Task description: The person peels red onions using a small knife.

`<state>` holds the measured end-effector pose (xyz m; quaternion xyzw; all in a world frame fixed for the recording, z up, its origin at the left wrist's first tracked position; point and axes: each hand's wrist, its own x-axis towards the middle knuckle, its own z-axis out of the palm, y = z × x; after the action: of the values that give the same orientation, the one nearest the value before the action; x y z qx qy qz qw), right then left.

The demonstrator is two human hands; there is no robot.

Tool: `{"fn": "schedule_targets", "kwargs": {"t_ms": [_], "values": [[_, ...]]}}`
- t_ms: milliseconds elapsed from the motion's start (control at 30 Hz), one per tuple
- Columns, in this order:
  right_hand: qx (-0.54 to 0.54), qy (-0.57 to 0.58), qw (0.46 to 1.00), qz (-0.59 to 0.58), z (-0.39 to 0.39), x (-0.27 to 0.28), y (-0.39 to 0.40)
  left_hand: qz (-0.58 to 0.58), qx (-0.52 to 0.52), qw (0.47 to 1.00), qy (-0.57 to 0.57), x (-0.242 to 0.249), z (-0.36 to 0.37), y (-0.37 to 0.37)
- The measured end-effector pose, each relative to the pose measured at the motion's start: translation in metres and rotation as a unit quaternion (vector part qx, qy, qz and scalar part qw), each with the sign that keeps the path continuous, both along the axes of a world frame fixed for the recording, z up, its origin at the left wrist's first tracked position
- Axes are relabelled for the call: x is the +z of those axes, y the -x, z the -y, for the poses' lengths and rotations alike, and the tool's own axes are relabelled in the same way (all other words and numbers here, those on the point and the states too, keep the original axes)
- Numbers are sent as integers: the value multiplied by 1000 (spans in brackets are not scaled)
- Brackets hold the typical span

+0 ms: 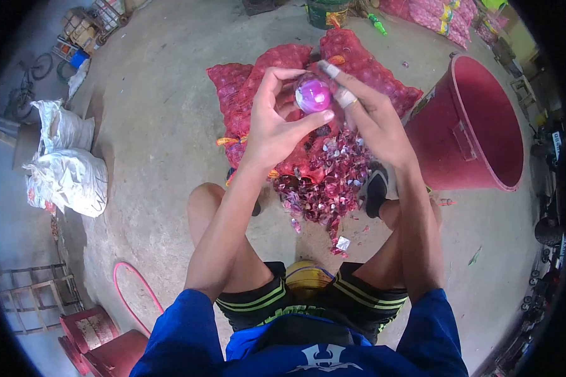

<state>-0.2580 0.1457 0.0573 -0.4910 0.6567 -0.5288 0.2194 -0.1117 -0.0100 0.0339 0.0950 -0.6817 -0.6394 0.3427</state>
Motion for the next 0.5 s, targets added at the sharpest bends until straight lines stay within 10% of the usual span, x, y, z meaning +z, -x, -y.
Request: {"fn": "schedule_targets", "kwargs": {"t_ms": [133, 500], "values": [[-54, 62, 985, 149, 5, -13, 15, -52, -103, 986, -117, 2, -1, -1], [5, 113, 993, -39, -28, 7, 2, -99, -64, 944, -309, 0, 2, -1]]}}
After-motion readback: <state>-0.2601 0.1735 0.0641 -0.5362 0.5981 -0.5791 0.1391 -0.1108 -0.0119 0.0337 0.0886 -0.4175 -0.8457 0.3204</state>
